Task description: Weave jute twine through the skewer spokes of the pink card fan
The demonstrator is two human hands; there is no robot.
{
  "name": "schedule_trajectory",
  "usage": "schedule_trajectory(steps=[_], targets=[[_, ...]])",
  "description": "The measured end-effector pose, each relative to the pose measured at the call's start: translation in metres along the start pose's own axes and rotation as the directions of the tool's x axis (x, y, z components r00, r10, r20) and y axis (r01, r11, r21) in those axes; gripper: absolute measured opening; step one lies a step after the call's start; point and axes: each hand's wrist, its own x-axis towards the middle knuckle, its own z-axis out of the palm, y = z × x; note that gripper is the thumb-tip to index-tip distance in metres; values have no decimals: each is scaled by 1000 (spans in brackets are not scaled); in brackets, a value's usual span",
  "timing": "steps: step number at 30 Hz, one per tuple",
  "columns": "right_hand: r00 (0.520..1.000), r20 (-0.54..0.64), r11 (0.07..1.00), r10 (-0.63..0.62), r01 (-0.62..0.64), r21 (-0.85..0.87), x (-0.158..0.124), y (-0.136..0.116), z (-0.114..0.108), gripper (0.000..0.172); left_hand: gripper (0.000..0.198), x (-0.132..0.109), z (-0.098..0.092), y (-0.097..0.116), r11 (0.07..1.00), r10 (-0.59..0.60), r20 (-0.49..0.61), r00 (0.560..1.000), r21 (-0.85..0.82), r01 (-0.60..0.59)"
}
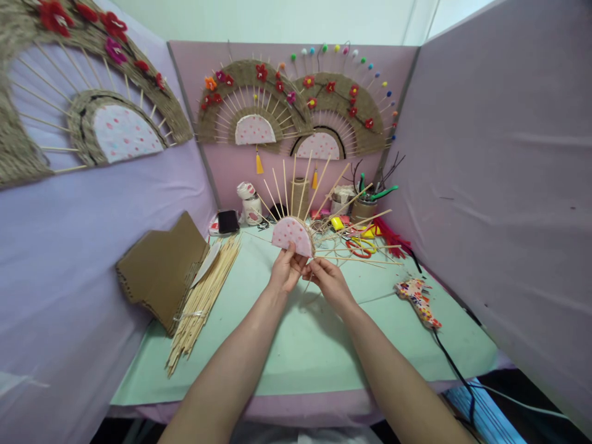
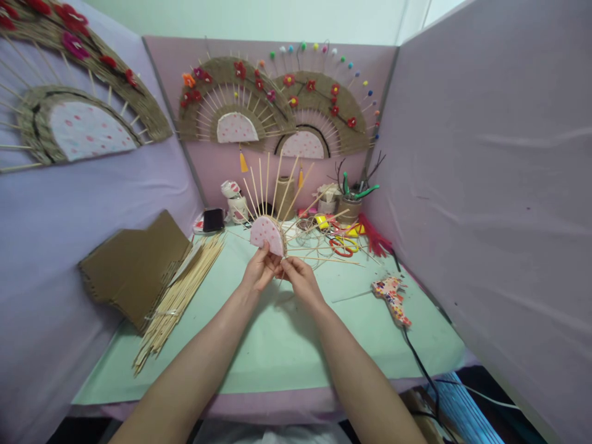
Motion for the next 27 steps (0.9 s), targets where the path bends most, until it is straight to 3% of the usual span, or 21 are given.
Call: schedule_trajectory(steps=[4,7,12,17,23,27], targets=[[993,-2,984,115,-113,140,2,1,-4,32,7,1,0,1,1000,-16,-18,1000,-3,16],[992,-11,980,124,-121,155,5,1,-10,32,11,2,-1,2,999,-30,-7,1000,-18,30],[978,-204,999,-38,34,-24,8,0,-15,32,21,1,-2,1,996,-80,5,997,27,79],[950,-263,970,-167,111,-215,7,-4,-16,26,34,-2,-3,4,983,-145,59,988,124,137],[935,-303,964,-183,110,-244,8,-10,-24,24,13,-5,-3,11,945,-310,100,946,147,294],[952,-272,955,-143,61,-290,11,-11,-31,26,14,-6,-1,11,930,-354,92,931,137,340]])
